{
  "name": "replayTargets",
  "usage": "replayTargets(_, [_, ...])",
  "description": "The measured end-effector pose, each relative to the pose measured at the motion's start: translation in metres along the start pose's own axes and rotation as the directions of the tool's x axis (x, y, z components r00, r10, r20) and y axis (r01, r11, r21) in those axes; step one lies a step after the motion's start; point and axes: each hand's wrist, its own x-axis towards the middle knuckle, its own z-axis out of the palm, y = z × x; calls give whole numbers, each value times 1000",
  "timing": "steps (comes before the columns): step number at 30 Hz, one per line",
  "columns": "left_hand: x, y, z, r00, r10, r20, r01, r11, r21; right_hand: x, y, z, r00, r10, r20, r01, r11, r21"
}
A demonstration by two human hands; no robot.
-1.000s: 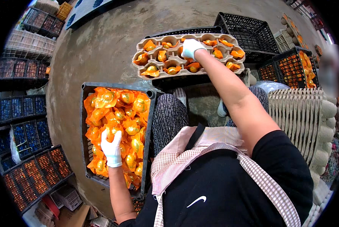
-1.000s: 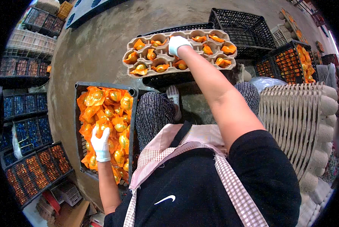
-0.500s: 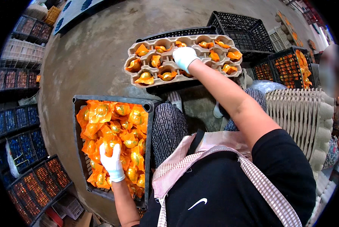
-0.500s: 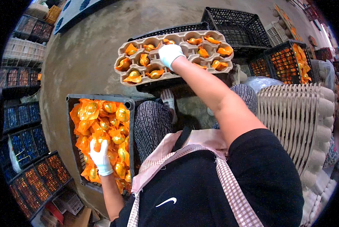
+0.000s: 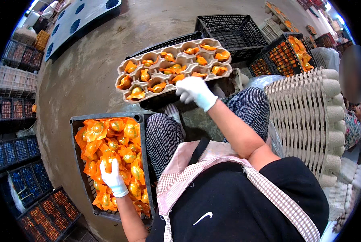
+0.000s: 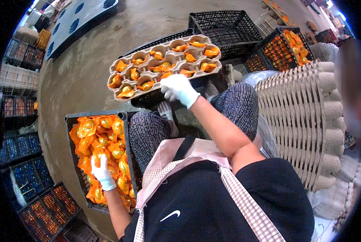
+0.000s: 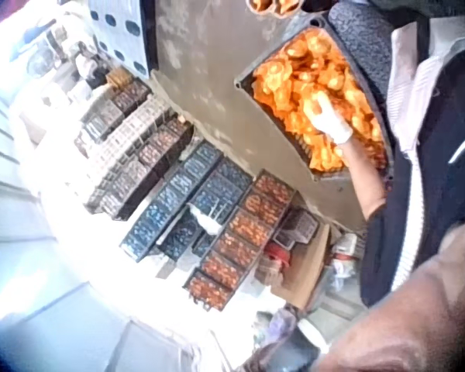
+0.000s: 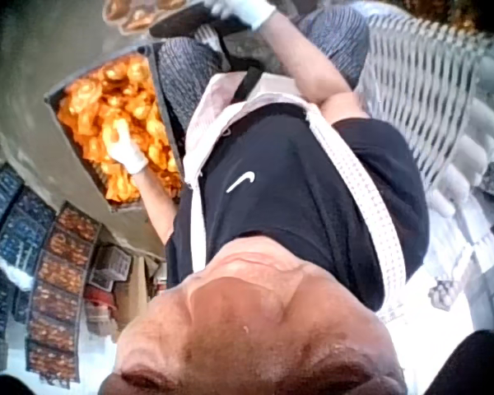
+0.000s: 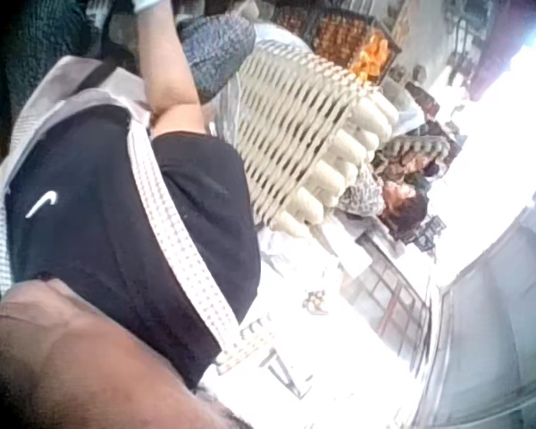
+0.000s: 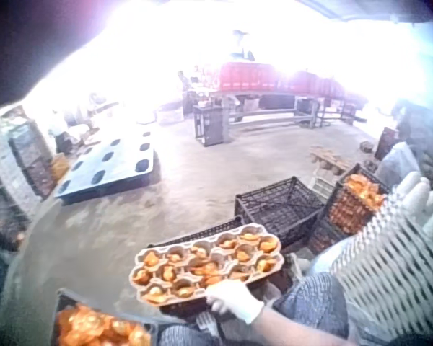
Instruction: The person sorts fruit wrapped in yellow paper from a large crate into individual compartments of cardboard trays by hand.
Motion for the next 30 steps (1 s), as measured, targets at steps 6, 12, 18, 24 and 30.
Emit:
replayTargets(6, [12,-19,1,997,73,-17,-73,997,-13,51,62,15,974,194,117,-220,675,704])
replayTargets(12, [19,-34,0,997,67,-38,-68,997,-47,115,100,37,981,64,-184,131,478,869])
replayTargets(18, [22,-75,-28,985,167,-53,-158,978,137,39,35,-8,987,8,-159,135,486,864])
replayTargets(24, [16,-40,-8,991,-86,-102,86,996,-3,45,-59,-168,949,-314,-8,125,354,927])
replayTargets(30, [28,-44,-15,999,-32,-2,32,993,111,93,-122,-355,853,-343,-394,446,870,208])
